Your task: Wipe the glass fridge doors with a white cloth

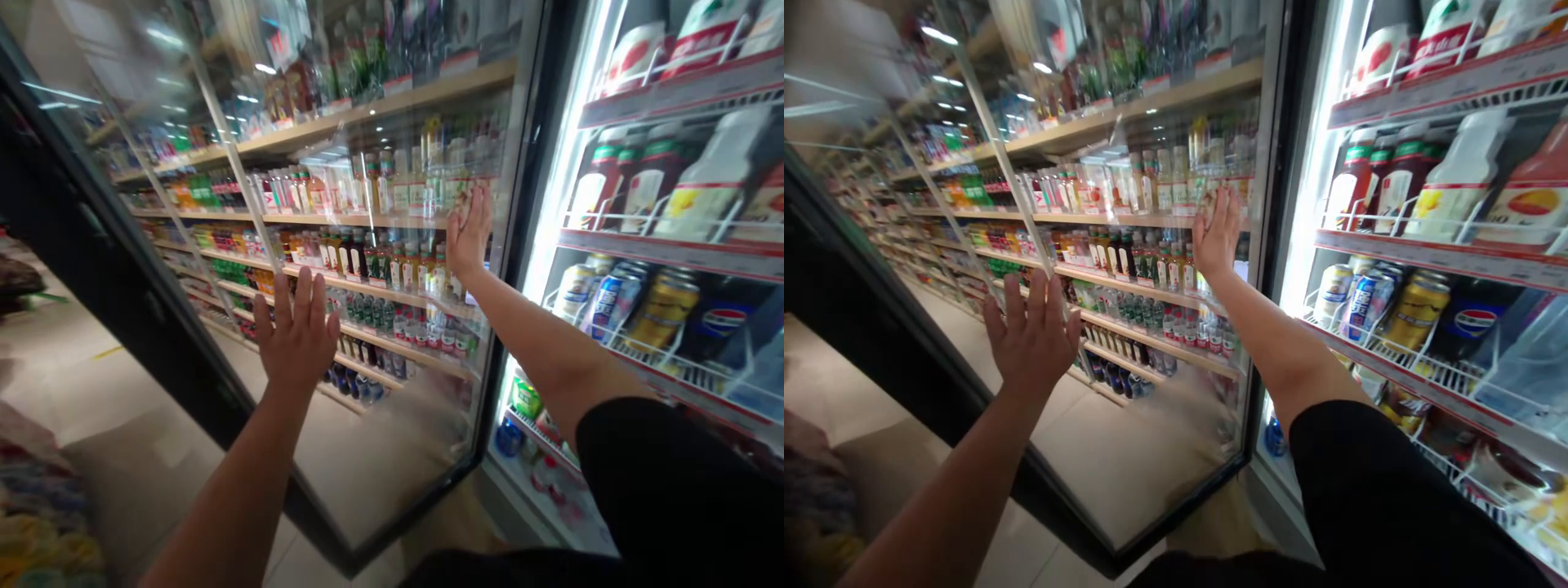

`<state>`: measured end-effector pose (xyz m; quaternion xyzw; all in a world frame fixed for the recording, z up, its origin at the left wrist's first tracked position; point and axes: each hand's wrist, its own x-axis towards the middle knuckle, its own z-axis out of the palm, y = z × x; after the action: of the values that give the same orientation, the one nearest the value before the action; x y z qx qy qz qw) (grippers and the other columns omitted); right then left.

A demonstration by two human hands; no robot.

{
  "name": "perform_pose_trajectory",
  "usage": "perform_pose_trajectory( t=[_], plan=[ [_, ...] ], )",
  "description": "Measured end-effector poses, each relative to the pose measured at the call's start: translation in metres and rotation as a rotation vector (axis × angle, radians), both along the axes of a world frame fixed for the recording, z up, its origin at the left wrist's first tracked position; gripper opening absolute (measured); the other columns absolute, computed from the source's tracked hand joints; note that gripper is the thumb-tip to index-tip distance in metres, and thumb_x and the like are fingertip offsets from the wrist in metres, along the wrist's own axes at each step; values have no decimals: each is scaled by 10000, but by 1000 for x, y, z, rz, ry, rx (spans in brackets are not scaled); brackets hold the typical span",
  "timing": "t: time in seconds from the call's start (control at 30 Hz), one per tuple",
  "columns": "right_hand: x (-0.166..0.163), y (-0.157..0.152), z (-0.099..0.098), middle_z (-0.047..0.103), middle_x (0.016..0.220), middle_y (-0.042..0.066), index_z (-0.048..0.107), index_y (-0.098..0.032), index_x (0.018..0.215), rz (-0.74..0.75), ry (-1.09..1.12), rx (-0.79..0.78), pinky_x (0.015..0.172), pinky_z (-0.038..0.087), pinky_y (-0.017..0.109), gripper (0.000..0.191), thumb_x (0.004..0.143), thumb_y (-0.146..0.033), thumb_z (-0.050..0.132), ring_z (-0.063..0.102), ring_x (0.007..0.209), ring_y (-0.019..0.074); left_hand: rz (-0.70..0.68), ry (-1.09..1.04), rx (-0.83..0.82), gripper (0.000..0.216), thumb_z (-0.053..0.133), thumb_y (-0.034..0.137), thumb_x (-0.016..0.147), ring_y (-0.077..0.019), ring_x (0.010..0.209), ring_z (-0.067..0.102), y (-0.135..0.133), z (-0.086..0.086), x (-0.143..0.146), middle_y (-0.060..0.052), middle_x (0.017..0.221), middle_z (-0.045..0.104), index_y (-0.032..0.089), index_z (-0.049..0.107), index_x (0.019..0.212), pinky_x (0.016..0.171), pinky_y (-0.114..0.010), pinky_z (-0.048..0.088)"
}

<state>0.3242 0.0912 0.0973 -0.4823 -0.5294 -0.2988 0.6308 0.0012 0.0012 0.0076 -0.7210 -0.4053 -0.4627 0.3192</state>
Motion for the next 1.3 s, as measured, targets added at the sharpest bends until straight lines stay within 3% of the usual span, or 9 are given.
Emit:
perform_pose_trajectory(
  t=[0.17, 0.4, 0.6, 0.67, 0.83, 0.9, 0.97, 1.13, 1.3],
  plan=[
    [-8, 10, 55, 176, 1639, 138, 184, -138, 1574, 32, -30, -1, 1249, 157, 564, 674, 1012, -510, 202, 96, 1566, 262, -1, -25, -38, 668, 445, 437, 990, -311, 1545, 64, -2, 1, 1, -86, 1637, 236, 254, 210, 1588, 1257, -603, -19],
    [-49, -29, 13, 225, 1644, 158, 286, -97, 1551, -63, -217, -112, 1273, 175, 499, 647, 1010, -449, 244, 102, 1571, 249, 7, -24, -74, 667, 419, 462, 995, -318, 1545, 54, -7, 3, 4, -86, 1643, 220, 249, 204, 1590, 1259, -597, -44],
    [-55, -31, 35, 243, 1660, 50, 263, -255, 1569, -58, -215, -100, 1280, 209, 453, 601, 1008, -470, 278, 124, 1567, 203, 0, -52, -98, 672, 436, 448, 988, -304, 1546, 16, -8, 4, 6, -91, 1643, 226, 243, 214, 1589, 1258, -589, -58],
    [-54, -27, 10, 218, 1666, 46, 198, -263, 1586, -21, -200, -70, 1279, 200, 503, 614, 1014, -479, 254, 93, 1573, 213, 5, -44, -99, 668, 436, 438, 989, -304, 1546, 14, -8, 5, 6, -95, 1643, 227, 238, 219, 1588, 1257, -589, -58],
    [-49, -36, -138, 153, 1664, 169, 74, -138, 1599, 55, -84, -103, 1251, 222, 588, 668, 1020, -418, 254, 55, 1576, 267, -7, -37, -80, 678, 455, 431, 983, -315, 1546, 20, -7, 5, 6, -105, 1640, 235, 231, 222, 1588, 1254, -601, -51],
    [-44, -40, -172, 151, 1661, 187, 89, -142, 1597, 81, -121, -148, 1235, 243, 608, 680, 1015, -427, 297, 71, 1572, 287, -4, -28, -76, 686, 465, 426, 981, -314, 1546, 25, -7, 5, 6, -102, 1640, 235, 238, 211, 1590, 1254, -599, -51],
    [-37, -37, -172, 126, 1666, 187, 84, -145, 1597, 76, -95, -166, 1237, 228, 611, 683, 1018, -432, 305, 55, 1573, 293, 2, -26, -75, 692, 472, 422, 980, -310, 1547, 27, -7, 4, 5, -98, 1640, 235, 247, 199, 1592, 1255, -597, -49],
    [-15, -23, -128, 104, 1672, 154, 53, -178, 1603, 42, -37, -113, 1249, 210, 578, 667, 1032, -440, 278, 62, 1572, 276, 7, -34, -59, 704, 484, 431, 975, -308, 1547, 30, -6, 3, 4, -91, 1639, 242, 253, 196, 1592, 1258, -595, -31],
    [4, -28, -174, 134, 1659, 167, 2, -192, 1604, 14, -76, -173, 1229, 258, 598, 681, 1022, -431, 265, 106, 1566, 283, 26, -27, -69, 701, 478, 430, 977, -304, 1548, 24, -4, 3, 3, -93, 1640, 237, 250, 195, 1593, 1260, -588, -34]
  ],
)
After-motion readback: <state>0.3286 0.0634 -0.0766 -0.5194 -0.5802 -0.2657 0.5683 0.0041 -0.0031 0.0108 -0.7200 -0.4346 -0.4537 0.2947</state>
